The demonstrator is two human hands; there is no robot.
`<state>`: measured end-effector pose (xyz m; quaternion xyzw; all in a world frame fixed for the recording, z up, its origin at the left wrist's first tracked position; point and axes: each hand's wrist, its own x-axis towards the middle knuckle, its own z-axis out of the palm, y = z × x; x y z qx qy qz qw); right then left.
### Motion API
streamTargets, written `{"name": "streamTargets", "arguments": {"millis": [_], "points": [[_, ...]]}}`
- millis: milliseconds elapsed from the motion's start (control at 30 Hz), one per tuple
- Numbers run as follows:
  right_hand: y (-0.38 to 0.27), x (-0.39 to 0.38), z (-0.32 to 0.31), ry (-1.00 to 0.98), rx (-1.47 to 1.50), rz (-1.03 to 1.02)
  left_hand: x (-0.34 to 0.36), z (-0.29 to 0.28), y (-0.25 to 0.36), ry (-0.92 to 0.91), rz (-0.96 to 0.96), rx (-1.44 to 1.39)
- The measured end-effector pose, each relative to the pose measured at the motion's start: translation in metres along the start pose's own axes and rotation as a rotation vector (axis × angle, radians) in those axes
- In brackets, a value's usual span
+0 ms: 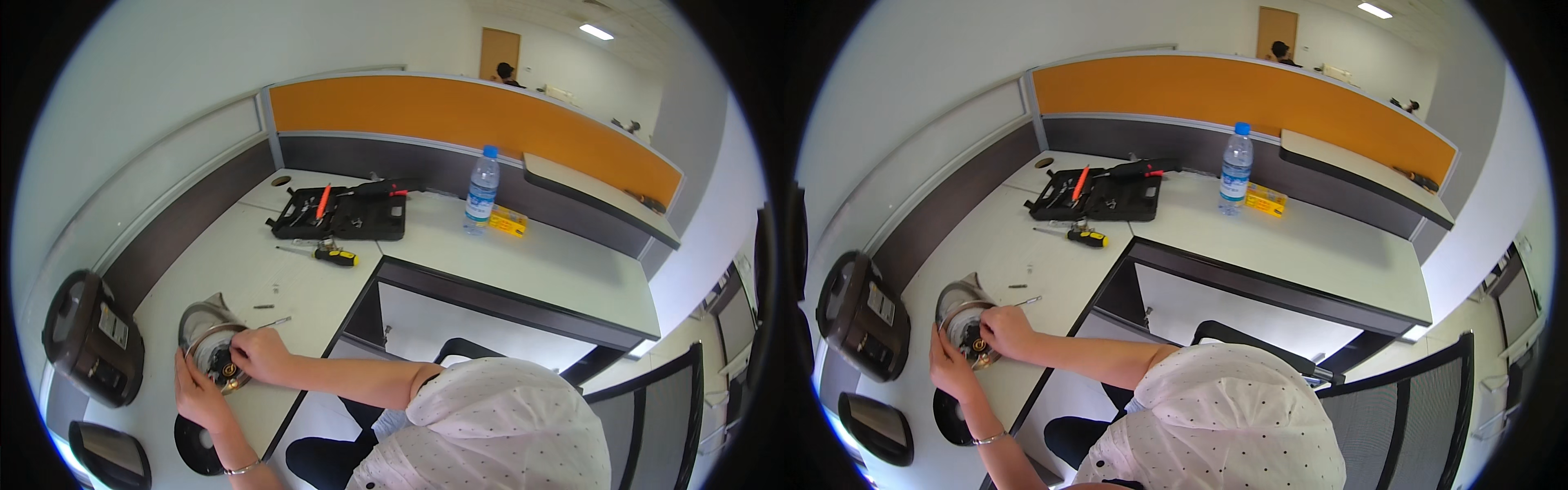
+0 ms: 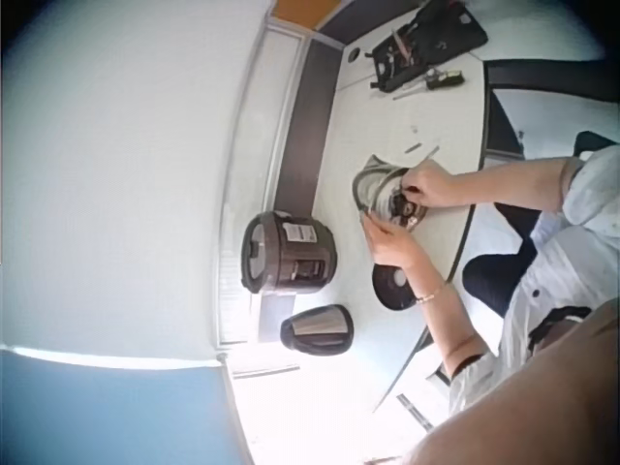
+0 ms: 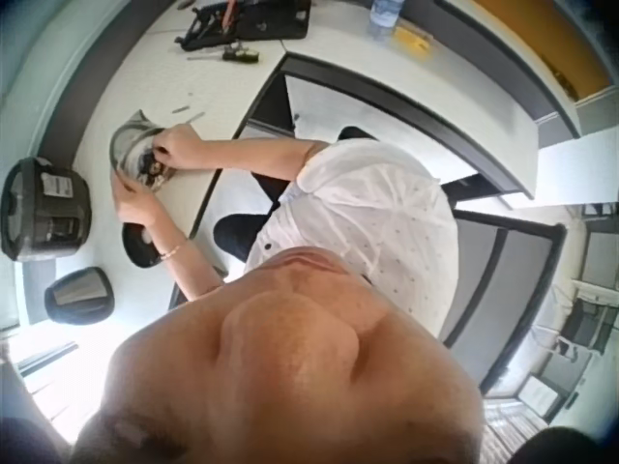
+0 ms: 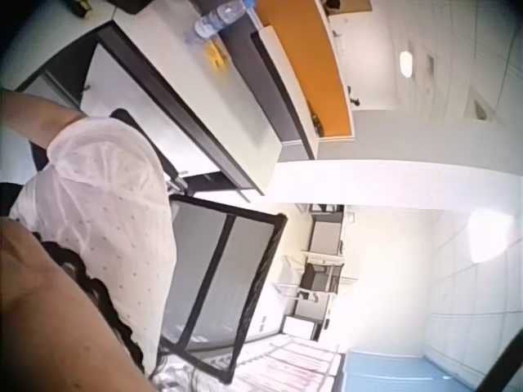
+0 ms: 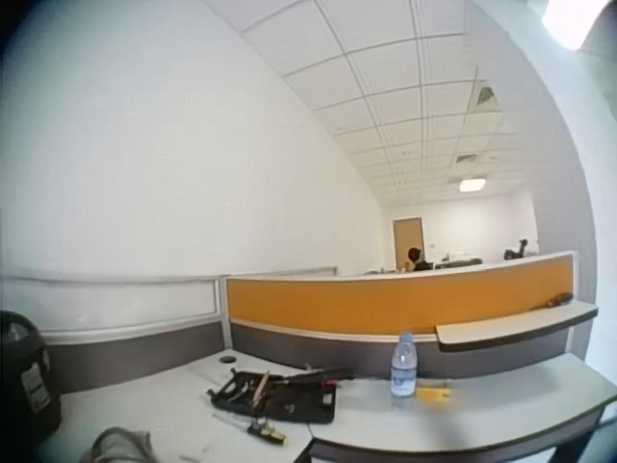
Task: The person uses a screwdriver to tighten screws on the internal wiring of a disassembled electric kettle base. They manipulate the wires and components within the metal housing while seated at a desk.
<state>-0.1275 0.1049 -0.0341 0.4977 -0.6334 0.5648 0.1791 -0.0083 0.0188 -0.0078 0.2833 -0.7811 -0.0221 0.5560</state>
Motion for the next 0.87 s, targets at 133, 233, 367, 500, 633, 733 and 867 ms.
{"name": "streamTargets", "arguments": {"millis": [133, 233, 367, 500, 633, 733, 867], "points": [[-0.001, -0.001, 0.001, -0.058, 0.010, 0.000, -0.001, -0.002, -0.002, -0.002, -0.016, 0.000], [0.002, -0.003, -0.001, -0.066, 0.008, -0.022, -0.001, 0.002, -0.005, 0.000, 0.001, 0.010], [0.001, -0.006, -0.004, -0.068, 0.030, 0.003, -0.001, 0.001, -0.005, 0.003, 0.021, 0.011], [0.002, -0.011, -0.006, -0.107, 0.045, 0.019, 0.000, -0.001, -0.003, -0.002, 0.018, 0.014], [-0.001, -0.016, -0.015, -0.139, 0.040, -0.001, -0.001, 0.000, -0.008, 0.021, 0.029, 0.002], [-0.004, -0.019, -0.023, -0.104, 0.059, -0.006, -0.001, 0.002, -0.009, 0.030, 0.020, -0.003], [0.001, -0.024, -0.030, -0.145, 0.013, 0.025, 0.000, -0.001, -0.008, -0.023, -0.070, -0.002]]}}
